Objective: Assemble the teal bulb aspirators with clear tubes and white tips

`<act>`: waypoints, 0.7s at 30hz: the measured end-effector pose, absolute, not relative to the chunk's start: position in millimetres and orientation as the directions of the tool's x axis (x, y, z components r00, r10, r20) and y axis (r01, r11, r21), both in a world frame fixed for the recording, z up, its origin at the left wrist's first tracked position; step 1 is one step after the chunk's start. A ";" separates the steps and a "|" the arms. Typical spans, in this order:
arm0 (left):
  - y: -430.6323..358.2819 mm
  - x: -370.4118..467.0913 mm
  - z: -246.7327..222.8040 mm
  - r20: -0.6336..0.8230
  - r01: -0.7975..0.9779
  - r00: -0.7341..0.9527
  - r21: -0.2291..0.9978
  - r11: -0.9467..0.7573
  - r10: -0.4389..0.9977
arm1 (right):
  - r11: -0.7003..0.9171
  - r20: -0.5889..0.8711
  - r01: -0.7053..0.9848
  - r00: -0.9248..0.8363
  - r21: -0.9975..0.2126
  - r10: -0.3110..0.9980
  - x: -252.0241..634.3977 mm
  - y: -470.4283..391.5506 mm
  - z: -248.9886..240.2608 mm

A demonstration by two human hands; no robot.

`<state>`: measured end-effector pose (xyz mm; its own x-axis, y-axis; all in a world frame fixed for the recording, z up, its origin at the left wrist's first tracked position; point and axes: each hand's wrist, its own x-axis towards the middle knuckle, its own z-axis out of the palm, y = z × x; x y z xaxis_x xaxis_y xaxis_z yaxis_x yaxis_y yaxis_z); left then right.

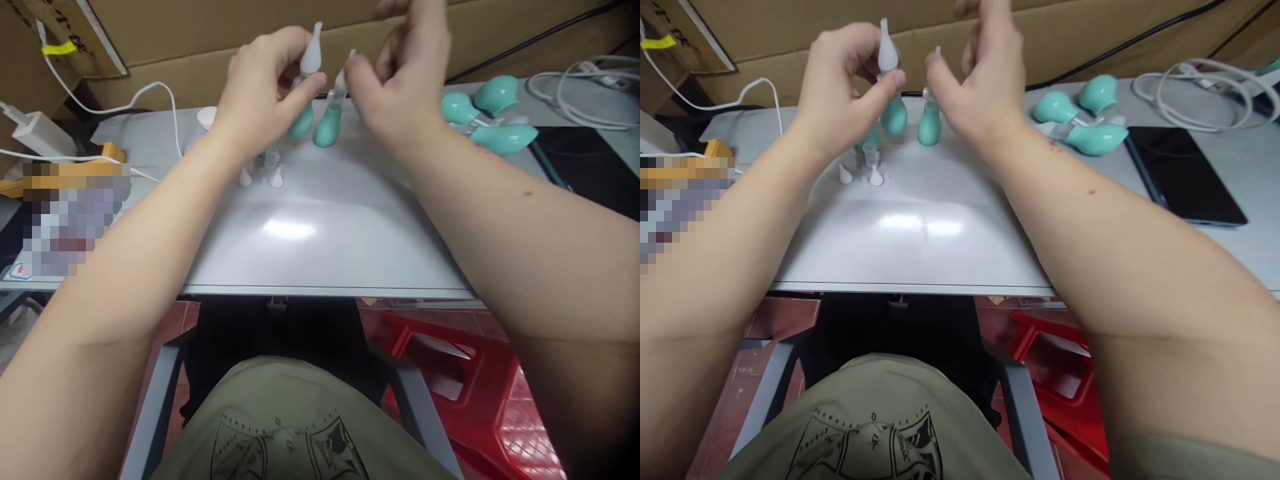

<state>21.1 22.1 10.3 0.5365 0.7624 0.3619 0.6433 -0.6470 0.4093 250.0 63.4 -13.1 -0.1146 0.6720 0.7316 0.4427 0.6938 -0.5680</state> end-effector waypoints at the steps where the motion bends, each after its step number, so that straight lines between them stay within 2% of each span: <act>1: 10.9 22.8 12.4 0.365 0.648 0.536 0.399 -0.648 0.761 | 0.752 0.789 0.403 -0.108 -0.522 0.605 250.1 59.2 -11.7; 4: -17.0 24.2 18.8 0.387 0.655 0.539 0.366 -0.661 0.748 | 0.847 0.841 0.286 -0.188 -0.448 0.508 244.6 40.6 -7.3; 7: -30.7 24.5 25.4 0.411 0.659 0.542 0.334 -0.674 0.733 | 0.803 0.750 0.239 -0.289 -0.545 0.595 232.6 20.1 -4.4; 9: -33.4 26.2 29.4 0.426 0.661 0.544 0.313 -0.682 0.723 | 0.763 0.713 0.235 -0.273 -0.602 0.646 225.2 10.5 -3.6; 17: -24.9 30.0 27.9 0.485 0.665 0.560 0.220 -0.714 0.672 | 0.705 0.677 0.231 -0.198 -0.671 0.709 217.3 -7.9 -0.2; 21: -3.0 22.3 16.7 0.513 0.694 0.548 0.164 -0.702 0.661 | 0.732 0.719 0.222 -0.150 -0.644 0.679 217.4 1.6 -1.8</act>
